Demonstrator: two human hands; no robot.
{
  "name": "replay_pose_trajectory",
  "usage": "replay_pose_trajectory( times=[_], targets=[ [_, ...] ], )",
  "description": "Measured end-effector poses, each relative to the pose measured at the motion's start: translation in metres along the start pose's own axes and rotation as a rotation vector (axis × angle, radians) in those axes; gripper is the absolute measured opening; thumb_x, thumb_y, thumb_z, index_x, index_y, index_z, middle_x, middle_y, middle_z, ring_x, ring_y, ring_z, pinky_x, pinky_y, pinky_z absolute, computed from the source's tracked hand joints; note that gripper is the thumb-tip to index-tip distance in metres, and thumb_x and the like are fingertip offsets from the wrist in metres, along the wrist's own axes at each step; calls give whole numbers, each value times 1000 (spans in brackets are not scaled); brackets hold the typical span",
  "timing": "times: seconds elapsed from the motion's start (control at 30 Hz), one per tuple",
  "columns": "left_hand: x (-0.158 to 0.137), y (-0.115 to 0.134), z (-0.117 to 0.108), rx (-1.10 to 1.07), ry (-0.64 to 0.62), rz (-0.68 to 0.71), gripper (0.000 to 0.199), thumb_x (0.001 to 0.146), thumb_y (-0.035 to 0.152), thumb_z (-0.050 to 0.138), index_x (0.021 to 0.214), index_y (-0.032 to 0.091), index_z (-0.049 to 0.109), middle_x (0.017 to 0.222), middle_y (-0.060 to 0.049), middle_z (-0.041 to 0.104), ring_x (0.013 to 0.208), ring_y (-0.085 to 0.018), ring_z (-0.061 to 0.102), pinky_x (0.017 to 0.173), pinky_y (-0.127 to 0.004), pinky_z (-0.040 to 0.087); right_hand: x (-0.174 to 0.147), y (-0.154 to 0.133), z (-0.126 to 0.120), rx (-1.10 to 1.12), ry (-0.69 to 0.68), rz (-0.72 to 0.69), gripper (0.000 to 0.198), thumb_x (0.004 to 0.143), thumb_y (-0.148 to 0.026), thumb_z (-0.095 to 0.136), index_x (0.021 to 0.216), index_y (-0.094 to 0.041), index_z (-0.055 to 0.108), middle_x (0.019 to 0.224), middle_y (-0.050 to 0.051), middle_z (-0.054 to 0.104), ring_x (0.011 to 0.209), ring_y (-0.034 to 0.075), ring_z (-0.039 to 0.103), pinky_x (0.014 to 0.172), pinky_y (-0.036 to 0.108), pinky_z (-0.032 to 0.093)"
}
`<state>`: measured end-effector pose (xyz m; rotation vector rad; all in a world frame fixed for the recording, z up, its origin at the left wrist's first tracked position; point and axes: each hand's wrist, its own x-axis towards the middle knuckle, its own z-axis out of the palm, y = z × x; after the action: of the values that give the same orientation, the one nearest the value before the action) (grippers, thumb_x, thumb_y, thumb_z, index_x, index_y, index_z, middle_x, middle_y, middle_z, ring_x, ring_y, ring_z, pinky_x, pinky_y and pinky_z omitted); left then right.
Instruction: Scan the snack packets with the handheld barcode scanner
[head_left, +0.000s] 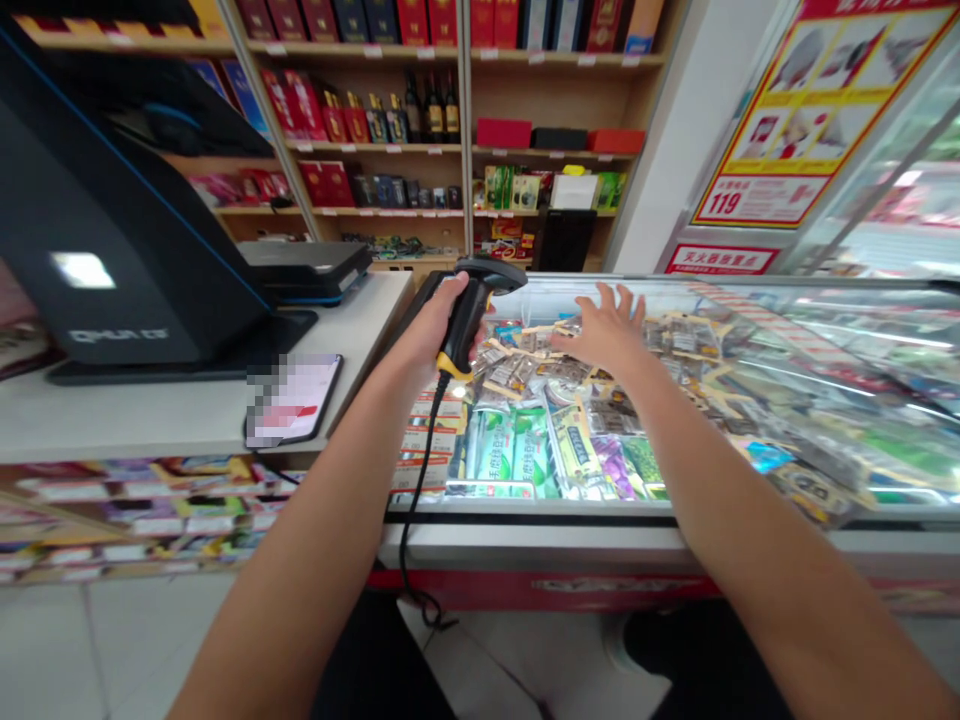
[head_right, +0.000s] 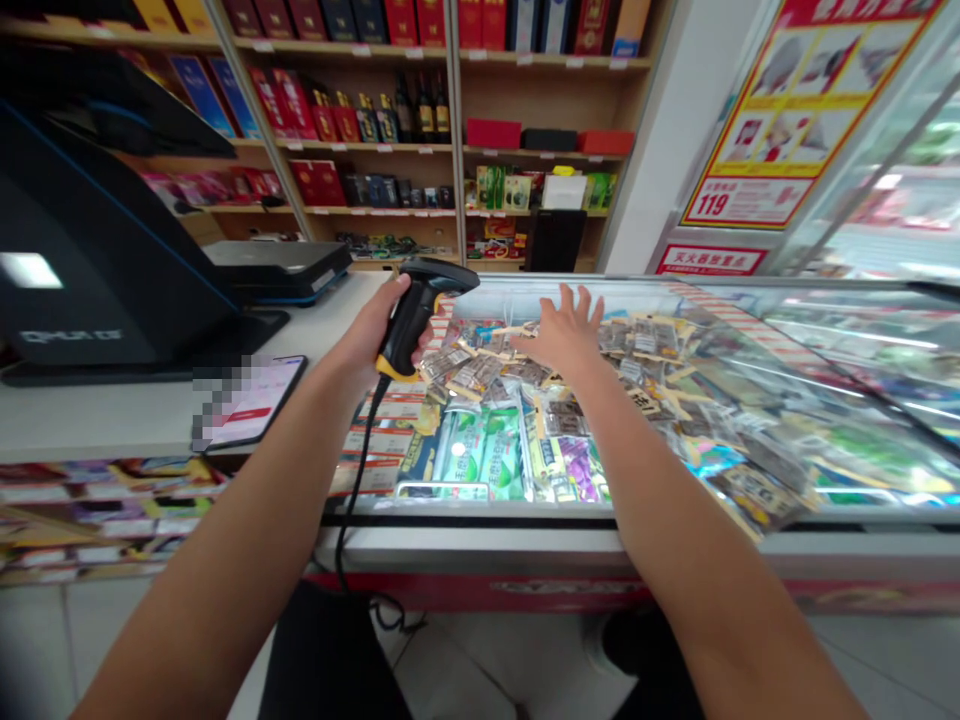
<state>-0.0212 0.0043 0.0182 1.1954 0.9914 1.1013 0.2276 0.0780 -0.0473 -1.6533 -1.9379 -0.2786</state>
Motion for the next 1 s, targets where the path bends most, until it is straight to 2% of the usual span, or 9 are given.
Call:
replay_pose_trajectory(
  times=[0.07,0.13,0.23,0.37,0.5,0.63,0.7,0.83,1.0],
  targets=[
    [1,0,-2,-18,33,13,57,98,65,37,99,16,66,53,0,58,34,-11,50,36,-20,38,-7,-28,9,69,-3,-68,65,83,-65,64,119,-11,70,140,24,54,139,46,37,116,65,22],
    [0,0,-4,-18,55,19,56,98,63,36,101,16,66,53,1,59,34,-10,49,36,-20,38,-13,-58,21,115,-31,-127,59,90,-64,55,113,-12,73,126,23,62,132,43,46,116,64,24],
    [0,0,-5,-6,72,12,53,98,63,38,97,17,65,52,1,57,34,-10,49,37,-20,39,-20,-92,35,70,-61,-212,59,89,-67,57,110,-14,75,125,22,65,132,43,47,118,65,19],
    [2,-2,-6,0,77,3,51,99,60,38,85,18,62,50,0,56,34,-11,49,37,-20,41,-23,-104,44,44,-221,-173,65,85,-68,62,110,-9,72,124,28,65,132,46,48,113,61,31],
    [3,-4,-9,56,26,-17,51,97,63,41,81,18,62,51,-1,57,35,-11,50,36,-20,41,-17,-93,43,219,-196,-79,67,77,-55,76,123,-8,61,122,25,66,126,43,56,106,54,41],
    [0,-5,-12,169,-94,-66,50,96,61,43,79,18,62,52,-4,59,36,-13,52,35,-21,40,-1,-68,33,626,-45,-10,38,82,-31,67,116,-20,55,108,9,70,101,29,67,89,41,52],
    [-2,-5,-12,201,-161,-95,50,97,59,41,78,17,62,52,-5,59,36,-14,52,36,-21,41,7,-51,25,756,24,26,31,81,-33,64,109,-22,57,98,6,69,90,25,67,81,38,53],
    [-4,-6,-10,235,-283,-64,54,96,62,42,83,16,65,55,-7,61,39,-13,53,37,-21,43,18,-21,12,850,107,170,36,76,-39,66,107,-22,60,82,1,64,73,21,62,68,35,53],
    [-7,-7,-6,282,-337,-3,58,92,69,47,87,14,66,53,-5,59,40,-12,51,37,-20,40,23,-5,7,903,126,208,36,73,-36,66,105,-22,59,82,0,66,72,21,64,69,36,54]
  ],
)
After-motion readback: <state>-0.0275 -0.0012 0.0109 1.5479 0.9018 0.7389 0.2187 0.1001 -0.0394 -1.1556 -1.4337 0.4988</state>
